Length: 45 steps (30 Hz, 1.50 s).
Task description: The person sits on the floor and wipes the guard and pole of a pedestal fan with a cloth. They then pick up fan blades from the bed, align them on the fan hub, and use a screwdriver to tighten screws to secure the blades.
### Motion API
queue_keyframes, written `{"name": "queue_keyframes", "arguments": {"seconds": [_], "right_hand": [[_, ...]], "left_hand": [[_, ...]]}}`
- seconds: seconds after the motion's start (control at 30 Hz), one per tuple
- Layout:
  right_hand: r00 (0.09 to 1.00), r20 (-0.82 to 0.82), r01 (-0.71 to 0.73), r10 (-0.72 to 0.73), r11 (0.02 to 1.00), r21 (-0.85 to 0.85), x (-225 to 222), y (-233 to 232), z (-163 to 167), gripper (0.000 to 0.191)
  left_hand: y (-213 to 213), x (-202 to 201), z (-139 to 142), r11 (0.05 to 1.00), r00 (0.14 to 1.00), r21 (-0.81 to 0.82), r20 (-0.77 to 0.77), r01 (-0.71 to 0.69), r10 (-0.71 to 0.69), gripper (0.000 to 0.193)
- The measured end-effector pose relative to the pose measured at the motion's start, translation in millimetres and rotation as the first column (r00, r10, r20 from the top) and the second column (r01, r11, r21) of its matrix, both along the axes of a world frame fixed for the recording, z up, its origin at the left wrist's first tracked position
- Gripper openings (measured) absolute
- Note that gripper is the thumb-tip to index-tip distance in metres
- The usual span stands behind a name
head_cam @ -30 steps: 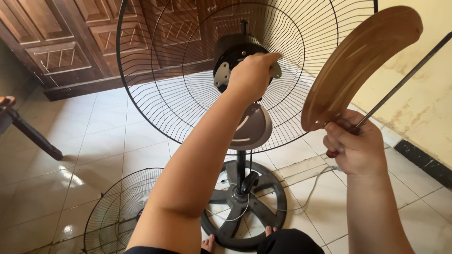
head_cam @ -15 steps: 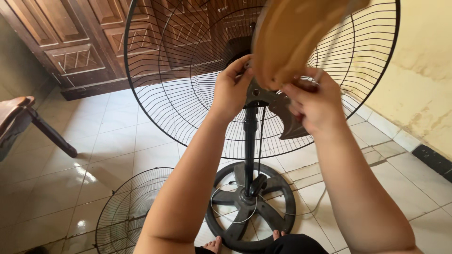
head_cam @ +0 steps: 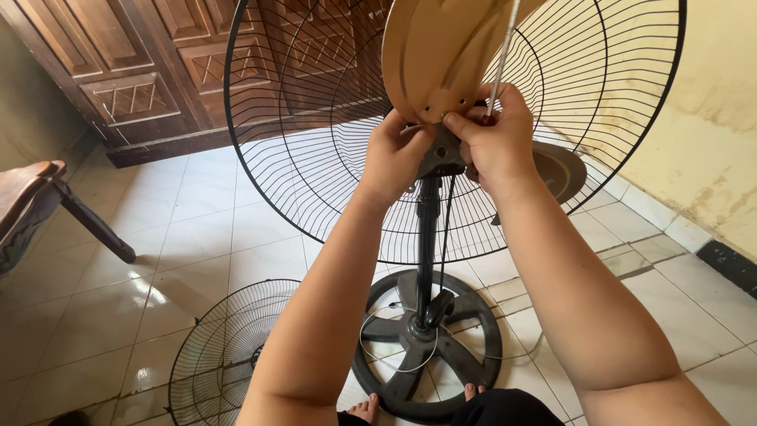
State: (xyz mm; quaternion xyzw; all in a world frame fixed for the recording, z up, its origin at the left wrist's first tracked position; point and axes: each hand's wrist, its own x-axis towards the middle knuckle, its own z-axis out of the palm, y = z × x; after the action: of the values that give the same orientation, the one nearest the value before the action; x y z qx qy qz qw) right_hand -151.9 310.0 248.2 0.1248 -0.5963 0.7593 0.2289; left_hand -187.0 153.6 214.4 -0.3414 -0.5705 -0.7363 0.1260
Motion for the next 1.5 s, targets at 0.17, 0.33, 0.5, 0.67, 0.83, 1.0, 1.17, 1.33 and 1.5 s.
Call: {"name": "queue_keyframes", "arguments": {"seconds": [0.17,0.33,0.5,0.67,0.83,1.0,1.17,1.33,1.5], "right_hand": [[0.997,0.018,0.080,-0.081,0.993,0.084,-9.2,-0.6,3.9,0.035],[0.973,-0.140,0.213,-0.184,0.948,0.237,-20.0,-0.1,-1.5,0.037],[0.966,-0.140,0.252,-0.218,0.919,0.302,-22.5,3.5,-3.2,0.036],[0.965,-0.124,0.261,-0.231,0.890,0.373,-20.6,4.9,0.1,0.036],[0.974,-0.111,0.226,-0.199,0.903,0.364,-18.4,5.2,0.1,0.036],[0.970,-0.149,0.233,-0.190,0.897,0.377,-17.5,4.2,-0.3,0.035],[0.987,-0.078,0.157,-0.140,0.935,0.319,-17.1,4.4,4.7,0.037],[0.999,0.039,-0.032,0.025,0.981,0.192,-16.1,8.3,12.5,0.034],[0.996,0.071,-0.068,0.055,0.979,0.192,-16.8,7.9,15.8,0.035]], "left_hand": [[0.3,-6.6,-5.3,0.998,0.998,-0.023,-0.028,-0.053,0.053,0.019],[2.3,-9.7,-7.0,0.998,0.999,0.044,0.006,-0.051,0.051,0.018],[1.9,-10.1,-5.0,0.994,0.993,-0.002,-0.051,-0.110,0.110,0.015],[3.2,-11.7,-4.0,0.986,0.986,-0.003,-0.017,-0.165,0.164,0.014],[5.9,-14.5,-2.5,0.975,0.974,-0.013,0.033,-0.222,0.223,0.016],[2.6,-13.8,0.6,0.970,0.971,-0.039,0.019,-0.239,0.240,0.018],[-2.3,-15.4,3.4,0.958,0.960,-0.078,0.029,-0.275,0.277,0.016],[-4.5,-19.4,2.3,0.978,0.979,-0.059,0.036,-0.200,0.203,0.015],[-5.8,-21.6,-0.5,0.989,0.989,-0.035,0.031,-0.146,0.148,0.015]]}}
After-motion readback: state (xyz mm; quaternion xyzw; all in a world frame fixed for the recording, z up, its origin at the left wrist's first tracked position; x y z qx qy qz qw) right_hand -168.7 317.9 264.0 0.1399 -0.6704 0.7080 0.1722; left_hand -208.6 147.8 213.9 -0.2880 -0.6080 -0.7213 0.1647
